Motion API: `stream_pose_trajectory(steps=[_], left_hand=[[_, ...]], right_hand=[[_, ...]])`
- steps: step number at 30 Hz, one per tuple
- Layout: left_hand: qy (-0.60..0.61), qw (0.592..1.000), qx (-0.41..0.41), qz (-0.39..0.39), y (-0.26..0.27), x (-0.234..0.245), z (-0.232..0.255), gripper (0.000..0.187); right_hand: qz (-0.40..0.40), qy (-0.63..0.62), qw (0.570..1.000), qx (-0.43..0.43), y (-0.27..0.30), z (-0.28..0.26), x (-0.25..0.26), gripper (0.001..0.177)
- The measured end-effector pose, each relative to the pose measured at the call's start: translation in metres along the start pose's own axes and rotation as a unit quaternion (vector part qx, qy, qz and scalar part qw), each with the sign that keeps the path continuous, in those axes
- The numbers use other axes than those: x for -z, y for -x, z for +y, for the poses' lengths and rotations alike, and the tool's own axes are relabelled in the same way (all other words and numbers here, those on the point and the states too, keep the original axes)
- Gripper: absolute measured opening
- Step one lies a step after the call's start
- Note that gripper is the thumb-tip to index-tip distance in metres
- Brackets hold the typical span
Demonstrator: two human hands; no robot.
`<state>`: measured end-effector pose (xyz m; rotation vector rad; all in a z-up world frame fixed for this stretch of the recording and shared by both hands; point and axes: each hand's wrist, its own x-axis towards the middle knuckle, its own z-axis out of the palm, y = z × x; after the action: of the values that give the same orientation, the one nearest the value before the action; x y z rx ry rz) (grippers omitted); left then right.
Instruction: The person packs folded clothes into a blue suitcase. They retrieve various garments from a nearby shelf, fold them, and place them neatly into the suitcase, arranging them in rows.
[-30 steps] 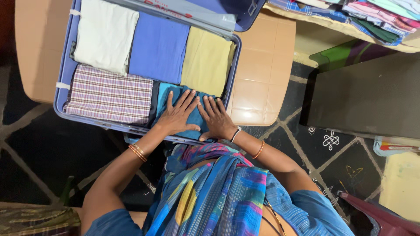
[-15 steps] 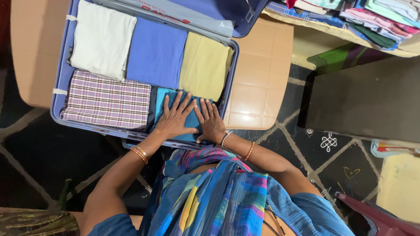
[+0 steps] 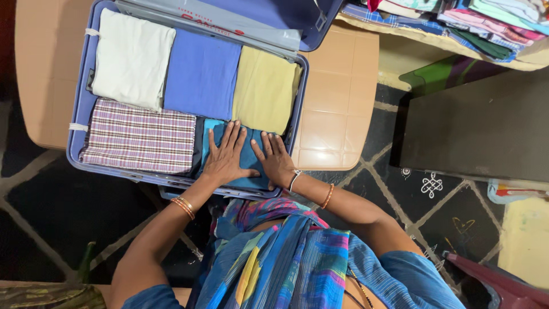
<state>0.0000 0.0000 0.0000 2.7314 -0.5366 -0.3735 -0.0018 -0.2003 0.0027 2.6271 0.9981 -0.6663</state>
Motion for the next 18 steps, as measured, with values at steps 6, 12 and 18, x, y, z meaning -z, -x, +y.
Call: stream_pose_trajectory(steps=[6,12,18], left_hand=[[-0.005,1.000,0.010,-0.026,-0.004,-0.005,-0.001,0.144],[0.020,1.000,-0.011,-0.018,-0.004,-0.010,-0.006,0.143],[0.023,0.999,0.000,-0.030,-0.002,-0.004,-0.002,0.140]], right_hand=[[0.102,-0.001,0.994,-0.028,0.000,-0.003,-0.017,0.155],[0.052,-0.014,0.998,-0.038,0.004,-0.006,0.001,0.161],[0.045,-0.026,0.998,-0.046,0.007,-0.006,0.017,0.163]])
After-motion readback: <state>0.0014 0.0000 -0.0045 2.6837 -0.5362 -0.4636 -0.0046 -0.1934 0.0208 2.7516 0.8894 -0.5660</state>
